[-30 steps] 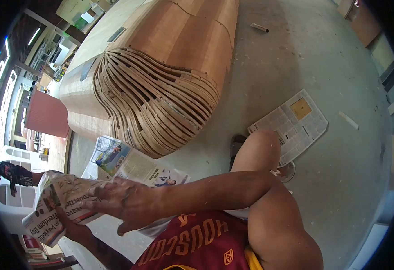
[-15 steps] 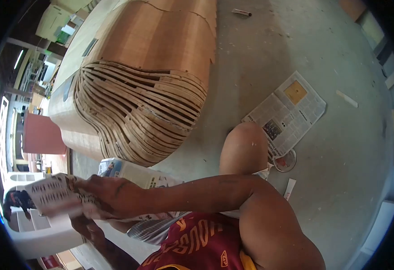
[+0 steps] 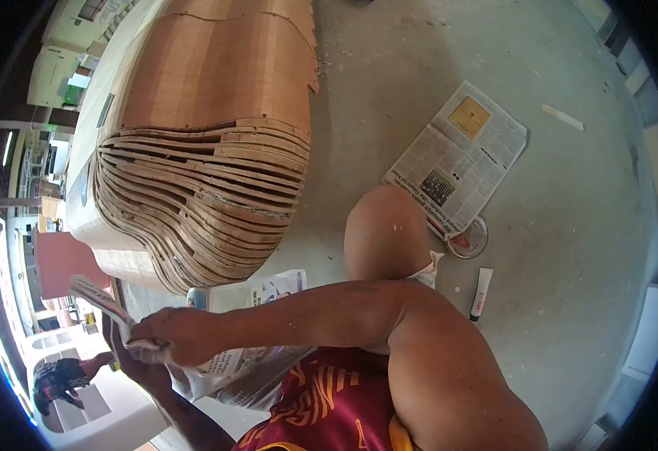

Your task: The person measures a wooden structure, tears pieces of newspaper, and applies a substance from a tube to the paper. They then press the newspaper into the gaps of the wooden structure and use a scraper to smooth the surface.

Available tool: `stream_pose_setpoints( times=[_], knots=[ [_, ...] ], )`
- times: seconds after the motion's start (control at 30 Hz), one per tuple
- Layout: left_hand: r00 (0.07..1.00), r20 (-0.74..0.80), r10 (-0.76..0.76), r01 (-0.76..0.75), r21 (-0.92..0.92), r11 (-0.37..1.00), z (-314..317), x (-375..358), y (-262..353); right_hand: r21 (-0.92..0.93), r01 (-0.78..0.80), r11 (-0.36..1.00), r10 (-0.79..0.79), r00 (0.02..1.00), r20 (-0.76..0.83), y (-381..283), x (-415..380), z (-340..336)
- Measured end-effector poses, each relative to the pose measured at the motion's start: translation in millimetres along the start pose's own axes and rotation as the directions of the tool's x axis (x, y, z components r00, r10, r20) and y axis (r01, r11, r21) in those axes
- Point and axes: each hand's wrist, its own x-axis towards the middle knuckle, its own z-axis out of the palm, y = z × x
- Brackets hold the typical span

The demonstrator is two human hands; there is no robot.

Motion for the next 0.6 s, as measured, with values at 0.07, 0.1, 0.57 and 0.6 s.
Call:
stream_pose_setpoints(
  times=[0.07, 0.1, 0.57, 0.6],
  knots=[
    [0.999, 0.051, -0.002, -0.004, 0.125, 0.992, 1.2, -0.3, 6.7, -0.017, 0.037, 0.999, -0.039, 0.990, -0.137, 25.0, 3.6, -2.1],
    [0.997, 0.075, 0.027, -0.036, 0.117, 0.993, -0.3, 3.9, 11.8, -0.028, 0.060, 0.998, -0.064, 0.981, -0.183, 32.1, 9.6, -1.7],
    [0.717, 0.301, -0.628, 0.665, -0.563, 0.490, -48.6, -62.3, -73.9, 0.300, 0.046, 0.953, 0.201, 0.646, -0.737, -39.9, -36.5, -118.2],
    [0.793, 0.374, -0.482, 0.584, -0.693, 0.423, -43.6, -64.8, -70.1, 0.312, 0.076, 0.947, 0.197, 0.632, -0.750, -43.4, -38.1, -119.4]
  ],
)
